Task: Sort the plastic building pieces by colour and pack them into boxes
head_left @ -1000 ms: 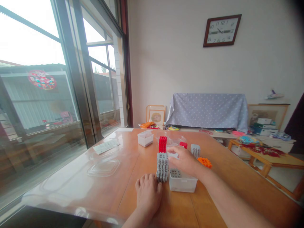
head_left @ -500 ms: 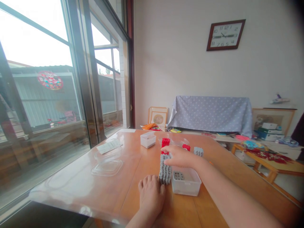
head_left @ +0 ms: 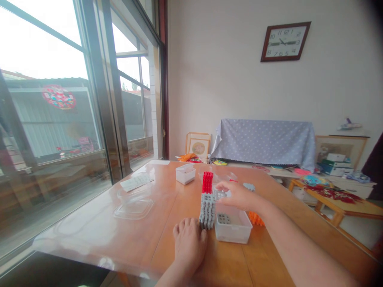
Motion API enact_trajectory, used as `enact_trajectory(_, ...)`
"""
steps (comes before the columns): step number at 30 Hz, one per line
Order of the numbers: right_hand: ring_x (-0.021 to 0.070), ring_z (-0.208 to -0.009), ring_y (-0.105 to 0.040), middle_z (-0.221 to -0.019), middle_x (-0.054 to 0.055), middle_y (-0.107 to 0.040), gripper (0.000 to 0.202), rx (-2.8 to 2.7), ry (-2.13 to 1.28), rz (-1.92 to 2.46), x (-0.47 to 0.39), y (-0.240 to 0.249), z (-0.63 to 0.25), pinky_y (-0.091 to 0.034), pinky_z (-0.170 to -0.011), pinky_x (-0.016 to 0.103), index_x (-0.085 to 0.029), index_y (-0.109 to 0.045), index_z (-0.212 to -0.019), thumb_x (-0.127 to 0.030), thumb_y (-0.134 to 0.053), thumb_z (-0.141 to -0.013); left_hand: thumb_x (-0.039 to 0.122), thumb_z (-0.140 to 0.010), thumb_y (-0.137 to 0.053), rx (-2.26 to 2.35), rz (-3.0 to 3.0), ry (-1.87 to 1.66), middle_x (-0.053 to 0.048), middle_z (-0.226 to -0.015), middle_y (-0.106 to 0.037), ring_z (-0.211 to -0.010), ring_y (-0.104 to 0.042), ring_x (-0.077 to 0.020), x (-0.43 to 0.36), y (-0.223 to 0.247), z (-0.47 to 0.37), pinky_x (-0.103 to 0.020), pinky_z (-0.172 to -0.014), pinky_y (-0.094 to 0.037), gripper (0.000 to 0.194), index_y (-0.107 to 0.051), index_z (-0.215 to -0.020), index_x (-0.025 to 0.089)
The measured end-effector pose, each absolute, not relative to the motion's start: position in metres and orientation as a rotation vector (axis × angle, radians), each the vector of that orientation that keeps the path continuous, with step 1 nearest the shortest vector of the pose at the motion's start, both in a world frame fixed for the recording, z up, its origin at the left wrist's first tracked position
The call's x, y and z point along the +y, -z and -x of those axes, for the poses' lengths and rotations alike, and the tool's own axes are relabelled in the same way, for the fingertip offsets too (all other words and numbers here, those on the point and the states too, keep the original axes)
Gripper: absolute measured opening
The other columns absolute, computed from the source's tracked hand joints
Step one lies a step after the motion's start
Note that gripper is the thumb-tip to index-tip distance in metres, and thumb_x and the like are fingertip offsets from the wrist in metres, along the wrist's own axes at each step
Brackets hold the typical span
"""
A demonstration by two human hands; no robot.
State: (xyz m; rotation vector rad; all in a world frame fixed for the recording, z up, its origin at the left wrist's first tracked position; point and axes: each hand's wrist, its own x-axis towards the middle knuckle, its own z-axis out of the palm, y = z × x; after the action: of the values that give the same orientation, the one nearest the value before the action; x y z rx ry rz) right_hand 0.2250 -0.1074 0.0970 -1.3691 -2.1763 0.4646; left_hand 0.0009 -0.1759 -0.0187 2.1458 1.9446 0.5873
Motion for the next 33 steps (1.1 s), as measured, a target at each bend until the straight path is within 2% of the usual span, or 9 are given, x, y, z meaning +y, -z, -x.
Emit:
enact_trajectory(6, 0.0209, -0.091, -0.065, -0.103, 0.003, -0.074, 0.035, -2.37, -0.445, 1.519, -0.115, -0.075, -0.239, -0.045, -0.077, 0.027, -0.021, -0.071, -0.105, -0.02, -0.069, -0.07, 0.036, -0.092, -0.044, 1.914, -2.174, -0.676, -0.009, -0.115, -0.066, -0.115, -0.053, -0.0291, -0.172, 0.027, 0.001, -0.043, -0.103, -0.029, 0.023, -0.062, -0.101, 0.024)
enact_trajectory(13, 0.0211, -0.09, -0.064, -0.102, 0.004, -0.074, 0.03, -2.406, -0.425, 1.538, -0.113, -0.054, -0.23, -0.041, -0.075, 0.025, -0.019, -0.07, -0.097, -0.019, -0.072, -0.066, 0.036, -0.092, -0.045, 1.907, -2.144, -0.696, -0.01, -0.116, -0.066, -0.116, -0.053, -0.0294, -0.171, 0.028, 0.001, -0.043, -0.104, -0.028, 0.023, -0.063, -0.102, 0.024)
enact_trajectory(17, 0.0213, -0.093, -0.063, -0.104, 0.006, -0.073, 0.022, -2.383, -0.384, 1.543, -0.115, -0.051, -0.229, -0.039, -0.074, 0.025, -0.018, -0.069, -0.097, -0.018, -0.065, -0.076, 0.037, -0.091, -0.046, 1.908, -2.148, -0.701, -0.009, -0.115, -0.066, -0.115, -0.053, -0.0296, -0.17, 0.029, 0.001, -0.043, -0.103, -0.029, 0.023, -0.063, -0.101, 0.024)
enact_trajectory(20, 0.0189, -0.085, -0.062, -0.094, 0.004, -0.073, 0.014, -2.372, -0.374, 1.551, -0.118, -0.051, -0.229, -0.037, -0.071, 0.025, -0.018, -0.068, -0.091, -0.018, -0.056, -0.085, 0.037, -0.091, -0.046, 1.923, -2.159, -0.695, -0.008, -0.114, -0.066, -0.114, -0.053, -0.0295, -0.169, 0.03, 0.001, -0.043, -0.103, -0.03, 0.024, -0.063, -0.101, 0.024)
enact_trajectory(28, 0.0163, -0.071, -0.055, -0.079, 0.003, -0.07, 0.03, -2.435, -0.397, 1.521, -0.123, -0.048, -0.221, -0.03, -0.062, 0.026, -0.019, -0.066, -0.076, -0.025, -0.045, -0.096, 0.037, -0.092, -0.044, 1.923, -2.176, -0.662, -0.008, -0.115, -0.066, -0.115, -0.053, -0.029, -0.169, 0.031, 0.001, -0.043, -0.103, -0.029, 0.024, -0.063, -0.101, 0.025)
enact_trajectory(33, 0.0181, -0.072, -0.057, -0.082, 0.006, -0.071, 0.033, -2.417, -0.361, 1.539, -0.124, -0.042, -0.219, -0.029, -0.062, 0.028, -0.019, -0.067, -0.08, -0.028, -0.042, -0.099, 0.036, -0.093, -0.044, 1.915, -2.18, -0.652, -0.008, -0.115, -0.066, -0.116, -0.053, -0.0287, -0.167, 0.032, 0.001, -0.042, -0.103, -0.029, 0.024, -0.063, -0.1, 0.025)
